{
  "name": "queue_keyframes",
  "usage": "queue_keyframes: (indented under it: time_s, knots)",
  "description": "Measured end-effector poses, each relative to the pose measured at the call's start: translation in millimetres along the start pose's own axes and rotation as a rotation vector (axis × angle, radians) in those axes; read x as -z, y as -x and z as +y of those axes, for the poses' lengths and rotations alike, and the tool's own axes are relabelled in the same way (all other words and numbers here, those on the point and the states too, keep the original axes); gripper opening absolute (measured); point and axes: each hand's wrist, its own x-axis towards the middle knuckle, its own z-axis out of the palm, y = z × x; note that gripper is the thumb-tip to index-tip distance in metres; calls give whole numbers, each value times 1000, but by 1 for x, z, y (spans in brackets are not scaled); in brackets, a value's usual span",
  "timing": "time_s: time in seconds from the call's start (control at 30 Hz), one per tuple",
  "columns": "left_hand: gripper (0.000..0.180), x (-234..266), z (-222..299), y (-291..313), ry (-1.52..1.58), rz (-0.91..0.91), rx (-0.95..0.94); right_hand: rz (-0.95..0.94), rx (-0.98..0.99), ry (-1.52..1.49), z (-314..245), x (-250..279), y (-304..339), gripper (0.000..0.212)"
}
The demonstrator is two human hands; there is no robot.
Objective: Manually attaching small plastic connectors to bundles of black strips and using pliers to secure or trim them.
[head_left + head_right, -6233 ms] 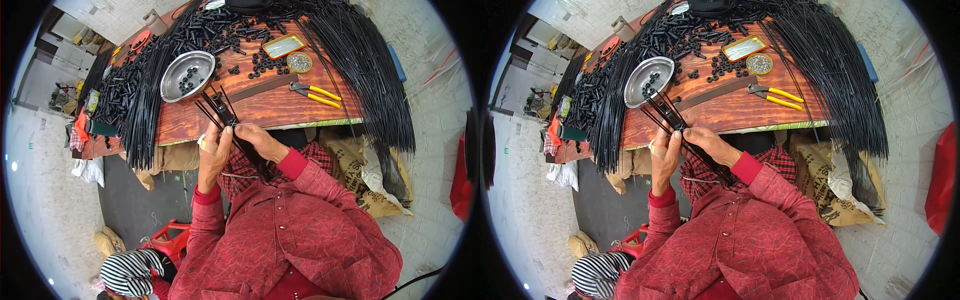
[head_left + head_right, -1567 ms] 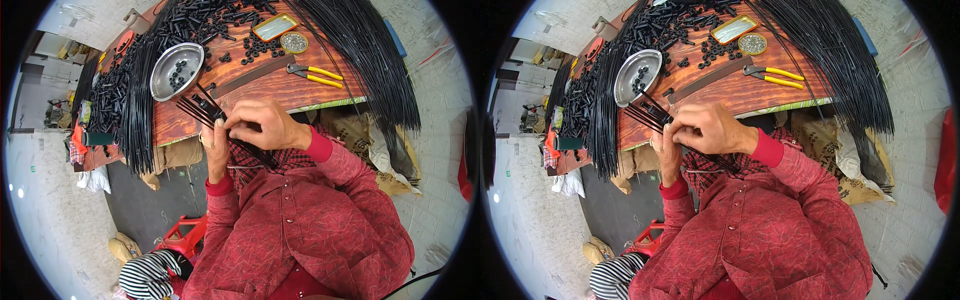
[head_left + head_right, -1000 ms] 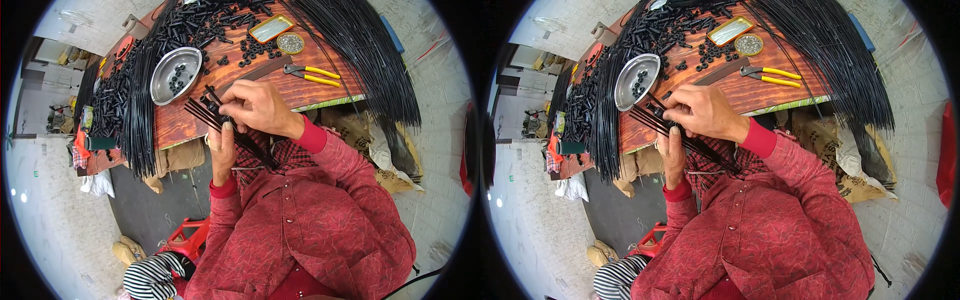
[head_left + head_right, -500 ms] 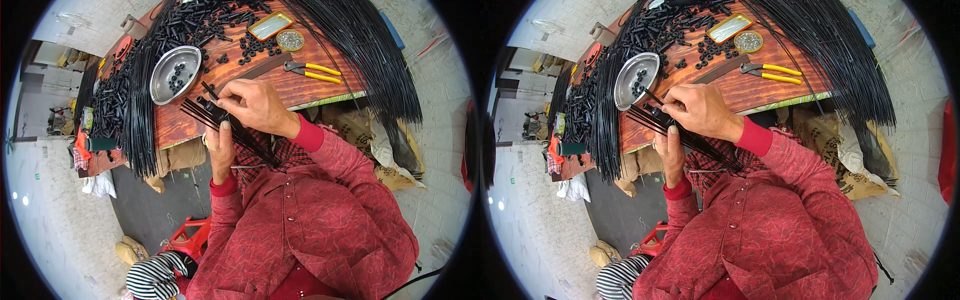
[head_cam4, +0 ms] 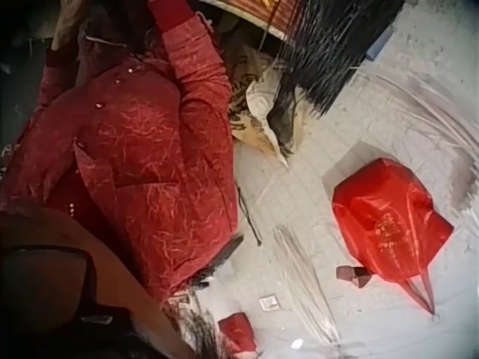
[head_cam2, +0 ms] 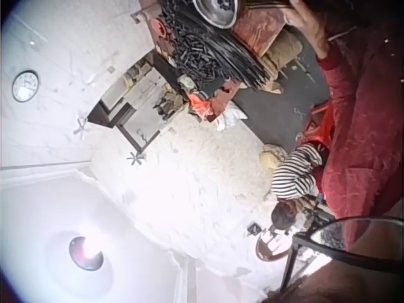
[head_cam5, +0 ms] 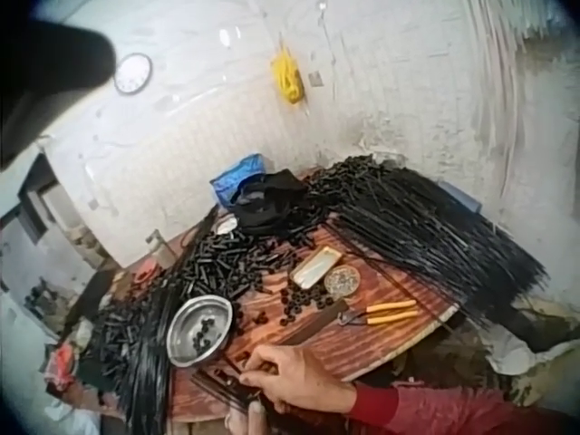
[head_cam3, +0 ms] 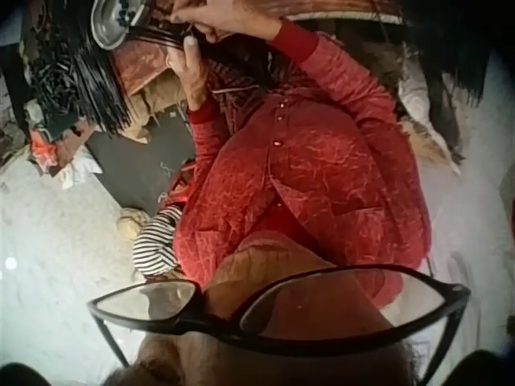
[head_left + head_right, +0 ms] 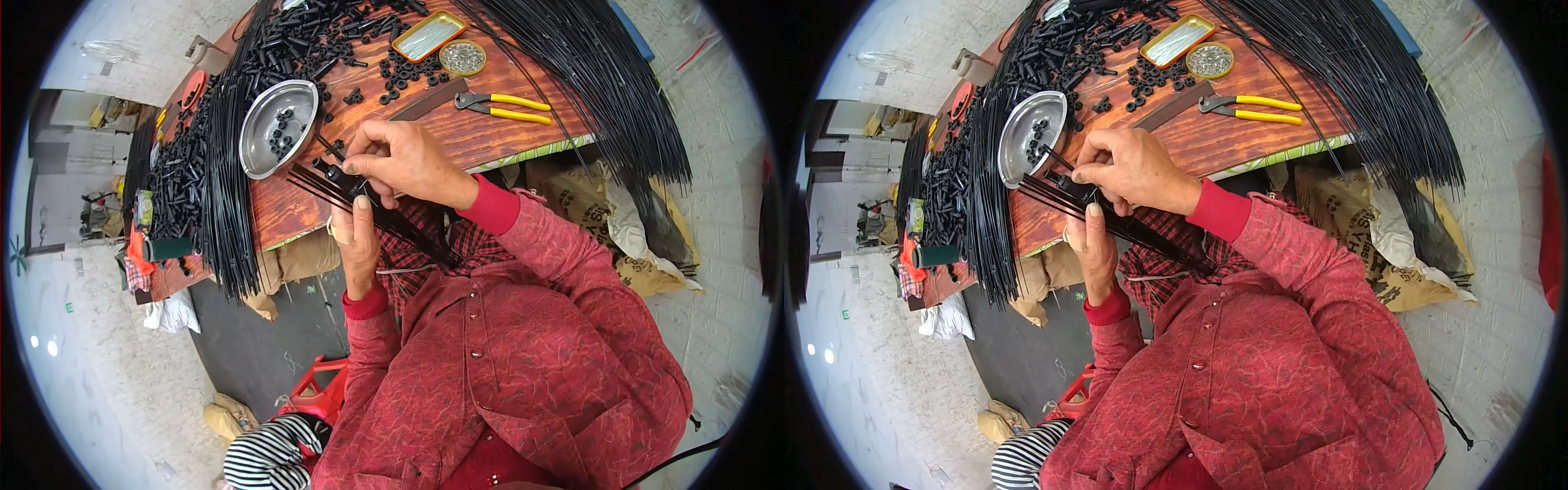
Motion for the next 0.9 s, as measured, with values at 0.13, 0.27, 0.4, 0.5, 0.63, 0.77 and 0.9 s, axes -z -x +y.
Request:
queue_keyframes:
  time_s: [0.13, 0.27, 0.4, 0.5, 0.63, 0.77, 0.9]
  knots:
    - [27, -6, -2, -1, 132, -26, -10, -62, -72, -86, 3, -1, 2, 12]
    - [29, -7, -5, -3, 141, -53, -38, -39, -77, -131, 5, 1, 8, 11]
    - [35, -5, -6, -1, 123, -32, -33, -27, -24, -104, 13, 8, 21, 10]
    - [41, -7, -7, 0, 103, -26, -21, 68, 287, 253, 24, 13, 30, 9]
    - [45, -9, -1, 3, 47, 48, 13, 110, 447, 418, 20, 11, 35, 10]
    - [44, -10, 1, 4, -13, 53, 7, 127, 502, 481, 15, 14, 39, 9]
    - [44, -11, 1, 6, -176, 81, -7, 77, 386, 500, 10, 17, 40, 9]
